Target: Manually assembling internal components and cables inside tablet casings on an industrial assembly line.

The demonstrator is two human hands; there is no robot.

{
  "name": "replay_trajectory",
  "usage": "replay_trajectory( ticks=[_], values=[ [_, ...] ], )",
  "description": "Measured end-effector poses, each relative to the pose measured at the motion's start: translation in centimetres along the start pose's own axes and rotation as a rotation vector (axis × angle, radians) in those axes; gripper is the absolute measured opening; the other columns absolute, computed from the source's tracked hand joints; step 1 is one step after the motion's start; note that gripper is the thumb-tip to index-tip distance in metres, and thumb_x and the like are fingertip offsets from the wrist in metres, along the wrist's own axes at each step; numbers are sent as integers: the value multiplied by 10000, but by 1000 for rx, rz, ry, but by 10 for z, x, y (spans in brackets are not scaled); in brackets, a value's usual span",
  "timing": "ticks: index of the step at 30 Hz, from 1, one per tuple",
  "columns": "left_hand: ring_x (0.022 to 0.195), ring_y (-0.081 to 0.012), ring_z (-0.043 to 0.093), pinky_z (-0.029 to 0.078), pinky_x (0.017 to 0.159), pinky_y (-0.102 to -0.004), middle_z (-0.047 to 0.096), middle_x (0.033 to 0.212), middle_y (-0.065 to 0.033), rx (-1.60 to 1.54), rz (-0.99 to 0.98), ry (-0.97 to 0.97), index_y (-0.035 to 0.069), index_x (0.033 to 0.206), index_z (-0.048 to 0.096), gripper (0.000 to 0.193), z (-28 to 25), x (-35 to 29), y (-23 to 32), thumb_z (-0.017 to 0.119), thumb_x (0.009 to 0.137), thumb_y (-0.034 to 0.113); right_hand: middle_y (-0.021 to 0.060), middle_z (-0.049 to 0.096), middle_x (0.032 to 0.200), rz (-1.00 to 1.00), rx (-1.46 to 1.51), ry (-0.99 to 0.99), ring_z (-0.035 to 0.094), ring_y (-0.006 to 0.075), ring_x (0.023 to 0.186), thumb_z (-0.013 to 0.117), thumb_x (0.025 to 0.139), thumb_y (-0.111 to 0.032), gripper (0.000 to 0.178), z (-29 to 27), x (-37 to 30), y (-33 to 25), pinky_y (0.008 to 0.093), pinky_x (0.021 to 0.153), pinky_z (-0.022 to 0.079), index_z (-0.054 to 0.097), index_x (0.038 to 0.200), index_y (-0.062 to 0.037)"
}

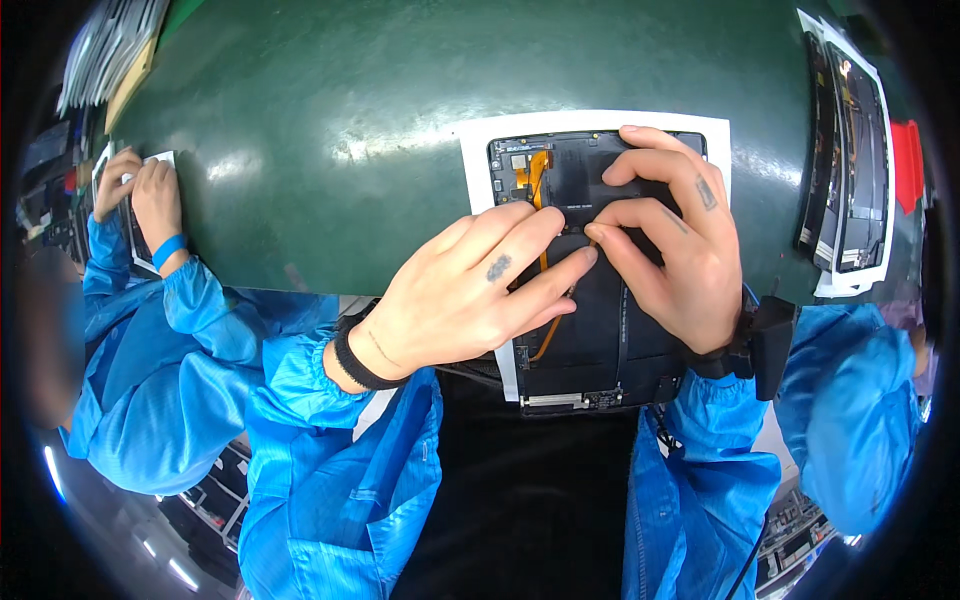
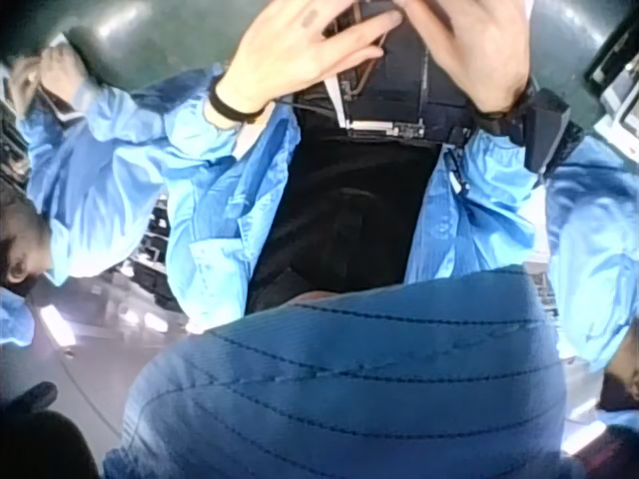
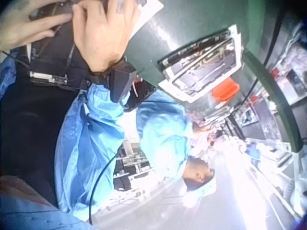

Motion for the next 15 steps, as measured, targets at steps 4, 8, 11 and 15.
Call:
replay_trajectory(
  ticks=[4,8,11,15],
  values=[
    [1066,-319,653,596,907,-433,596,1223,-128,24,15,-14,170,1252,778,524,1,1,-1,882,753,293,80,693,1151,-13,-7,21,637,335,1292,838,739,-48,166,2,0,2,455,1005,478,714,849,-46],
    [1067,-322,651,595,908,-433,595,1216,-132,40,25,-15,164,1268,766,543,-1,4,2,881,754,297,81,691,1160,-23,-18,42,630,335,1300,838,742,-56,165,-1,-2,1,458,1014,471,710,846,-52],
    [1063,-318,646,590,915,-429,595,1213,-133,51,23,-42,155,1282,754,550,-3,8,2,876,765,297,97,689,1167,-19,-11,41,657,332,1261,830,764,-24,148,-2,0,3,446,981,506,729,873,-27],
    [1063,-316,634,576,932,-428,595,1208,-135,59,25,-62,132,1321,727,573,-4,10,2,857,793,310,128,689,1183,143,324,198,708,331,1169,800,804,63,153,-11,-8,10,402,920,577,768,947,19]
  ],
)
Point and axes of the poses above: each hand's wrist, its own x-axis towards the middle knuckle, its own z-axis out of the palm, y = z × x, the point moved 1 cm from there along x, towards the middle knuckle
